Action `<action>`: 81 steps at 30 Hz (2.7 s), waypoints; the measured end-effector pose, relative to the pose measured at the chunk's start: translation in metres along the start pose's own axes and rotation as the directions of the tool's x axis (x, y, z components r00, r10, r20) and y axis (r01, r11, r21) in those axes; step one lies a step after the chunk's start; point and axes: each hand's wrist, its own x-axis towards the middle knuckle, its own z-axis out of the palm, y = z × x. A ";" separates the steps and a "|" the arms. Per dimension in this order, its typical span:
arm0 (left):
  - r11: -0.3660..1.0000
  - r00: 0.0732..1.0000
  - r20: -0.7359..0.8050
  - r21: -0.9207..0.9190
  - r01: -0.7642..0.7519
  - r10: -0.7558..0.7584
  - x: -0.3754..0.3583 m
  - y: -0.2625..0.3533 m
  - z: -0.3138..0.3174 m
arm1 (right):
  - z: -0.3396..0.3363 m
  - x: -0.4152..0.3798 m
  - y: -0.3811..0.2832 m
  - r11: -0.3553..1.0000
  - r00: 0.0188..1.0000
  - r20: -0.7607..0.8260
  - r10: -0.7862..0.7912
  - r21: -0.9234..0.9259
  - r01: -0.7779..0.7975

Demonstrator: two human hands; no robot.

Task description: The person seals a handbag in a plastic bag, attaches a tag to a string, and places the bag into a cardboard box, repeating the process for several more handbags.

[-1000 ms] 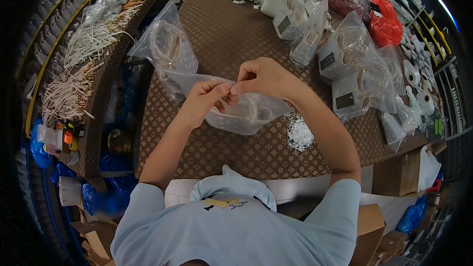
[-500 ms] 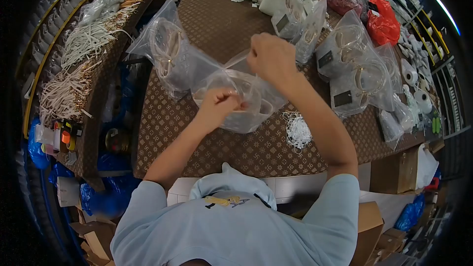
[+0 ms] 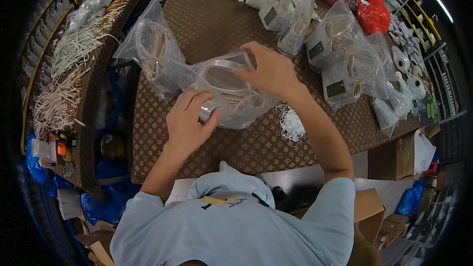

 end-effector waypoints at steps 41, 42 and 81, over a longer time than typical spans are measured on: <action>0.045 0.808 0.376 -0.896 0.442 -0.453 0.025 -0.006 0.089 | 0.147 -0.291 0.110 0.435 0.506 0.165 0.847 0.335 -0.836; 0.050 0.812 0.387 -0.891 0.451 -0.437 0.030 -0.006 0.087 | 0.151 -0.280 0.097 0.413 0.521 0.245 0.818 0.380 -0.827; 0.663 0.658 0.753 -0.483 0.572 -0.019 -0.031 0.065 0.090 | 0.063 -0.294 0.195 0.342 0.315 -0.173 0.933 0.159 -0.926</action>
